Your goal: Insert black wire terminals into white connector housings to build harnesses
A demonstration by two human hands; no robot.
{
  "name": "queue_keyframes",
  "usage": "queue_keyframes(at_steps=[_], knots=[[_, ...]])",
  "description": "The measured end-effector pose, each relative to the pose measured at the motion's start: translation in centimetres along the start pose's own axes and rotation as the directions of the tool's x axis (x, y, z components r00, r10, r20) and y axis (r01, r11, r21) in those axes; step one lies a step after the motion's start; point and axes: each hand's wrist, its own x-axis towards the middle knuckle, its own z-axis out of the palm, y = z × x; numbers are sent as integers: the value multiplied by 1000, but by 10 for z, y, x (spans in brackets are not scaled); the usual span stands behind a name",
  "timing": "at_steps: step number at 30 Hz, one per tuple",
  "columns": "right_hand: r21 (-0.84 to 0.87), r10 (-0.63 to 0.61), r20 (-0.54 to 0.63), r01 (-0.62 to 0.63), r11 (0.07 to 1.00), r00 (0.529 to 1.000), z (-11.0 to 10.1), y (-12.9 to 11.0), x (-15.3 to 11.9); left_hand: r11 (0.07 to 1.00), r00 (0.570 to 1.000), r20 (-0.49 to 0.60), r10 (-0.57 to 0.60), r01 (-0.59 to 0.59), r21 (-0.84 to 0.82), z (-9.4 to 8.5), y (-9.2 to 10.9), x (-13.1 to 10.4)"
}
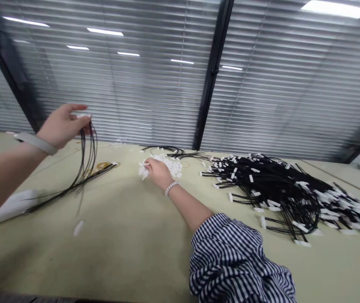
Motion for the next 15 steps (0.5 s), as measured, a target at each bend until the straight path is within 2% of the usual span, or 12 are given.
queue_keyframes(at_steps=[3, 6, 8, 9, 10, 12, 15], knots=[[181, 93, -71, -78, 980, 993, -7, -4, 1, 951, 968, -63, 241, -223, 213, -10, 30, 3], [342, 139, -116, -92, 935, 983, -23, -17, 0, 877, 916, -86, 392, -343, 336, -14, 71, 4], [423, 140, -186, -50, 905, 972, -42, -31, -5, 811, 869, -98, 486, -406, 421, -11, 100, 2], [453, 137, -236, -16, 891, 962, -54, -40, -8, 788, 851, -64, 521, -450, 421, -8, 113, -1], [475, 132, -294, 25, 880, 947, -66, -49, -12, 786, 845, 28, 533, -508, 353, -3, 125, -5], [504, 123, -394, 102, 858, 911, -91, -69, -23, 804, 843, 142, 519, -538, 252, 11, 144, -16], [532, 99, -421, 156, 832, 902, -115, -95, -46, 843, 829, 265, 492, -530, 94, 35, 163, -38]])
